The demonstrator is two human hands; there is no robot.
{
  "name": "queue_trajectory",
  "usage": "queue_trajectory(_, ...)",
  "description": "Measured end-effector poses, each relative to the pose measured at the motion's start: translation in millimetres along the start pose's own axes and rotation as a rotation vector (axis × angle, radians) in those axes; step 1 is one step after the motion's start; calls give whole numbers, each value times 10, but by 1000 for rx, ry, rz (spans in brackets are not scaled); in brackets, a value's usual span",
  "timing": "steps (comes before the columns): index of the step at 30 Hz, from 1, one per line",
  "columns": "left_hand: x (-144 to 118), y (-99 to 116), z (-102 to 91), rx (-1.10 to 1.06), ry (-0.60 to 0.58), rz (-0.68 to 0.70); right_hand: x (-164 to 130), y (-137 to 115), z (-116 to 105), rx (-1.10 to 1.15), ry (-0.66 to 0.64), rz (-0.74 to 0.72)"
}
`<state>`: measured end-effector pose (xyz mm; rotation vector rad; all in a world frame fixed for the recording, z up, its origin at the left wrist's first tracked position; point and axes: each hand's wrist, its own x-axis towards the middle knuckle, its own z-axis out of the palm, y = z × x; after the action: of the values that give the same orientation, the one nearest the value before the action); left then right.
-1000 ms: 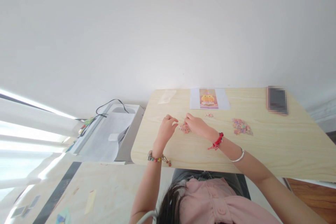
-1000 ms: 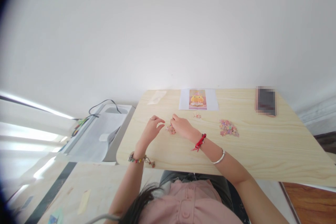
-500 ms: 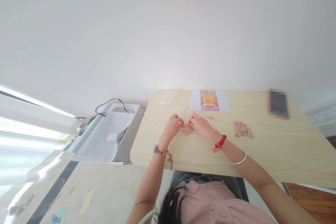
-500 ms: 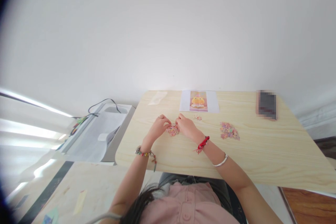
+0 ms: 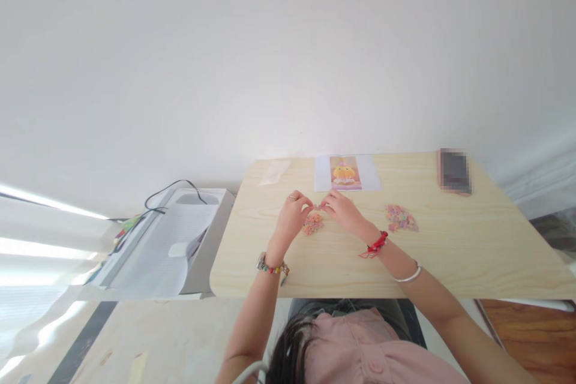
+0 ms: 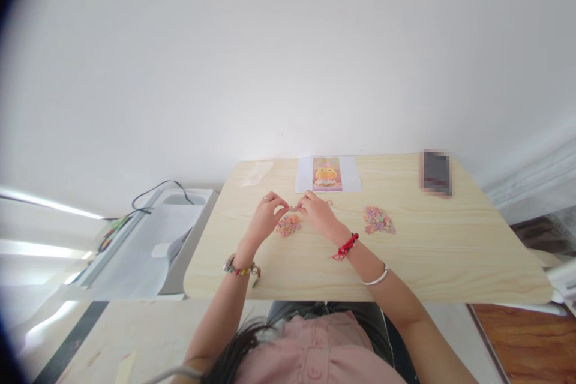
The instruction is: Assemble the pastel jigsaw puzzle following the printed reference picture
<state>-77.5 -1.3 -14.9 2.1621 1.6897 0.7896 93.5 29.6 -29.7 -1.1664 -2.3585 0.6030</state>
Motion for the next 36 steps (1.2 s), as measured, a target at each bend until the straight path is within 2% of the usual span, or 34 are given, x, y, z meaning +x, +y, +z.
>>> queue_trajectory(4, 162, 268, 176, -77, 22, 45, -229, 161, -261, -10, 95, 50)
queue_trajectory(9, 364, 700, 644, -82, -69, 120, -691, 446, -611, -50, 207, 187)
queue_trajectory(14, 459, 1065, 1132, 124, -243, 208, -999, 700, -786, -4, 124, 410)
queue_trajectory(19, 463, 1150, 1384, 218, -300, 254, -1025, 753, -831, -99, 88, 440)
queue_trajectory(23, 444, 1100, 1344, 235, -310, 256, -999, 771, -843, -167, 108, 443)
queue_trajectory(26, 438, 928, 1146, 263, -285, 192, -962, 748, -836, -137, 94, 448)
queue_trajectory(28, 435, 741, 962, 290, -240, 88, -906, 694, -802, -106, 58, 425)
queue_trajectory(30, 431, 542, 786, 321, -183, -23, -813, 621, -731, -136, 41, 362)
queue_trajectory(32, 427, 387, 656, 343, -180, -98, -686, 554, -628, -200, 34, 273)
queue_trajectory(36, 427, 301, 589, 362, -236, -118, -404, 505, -399, -242, -7, 175)
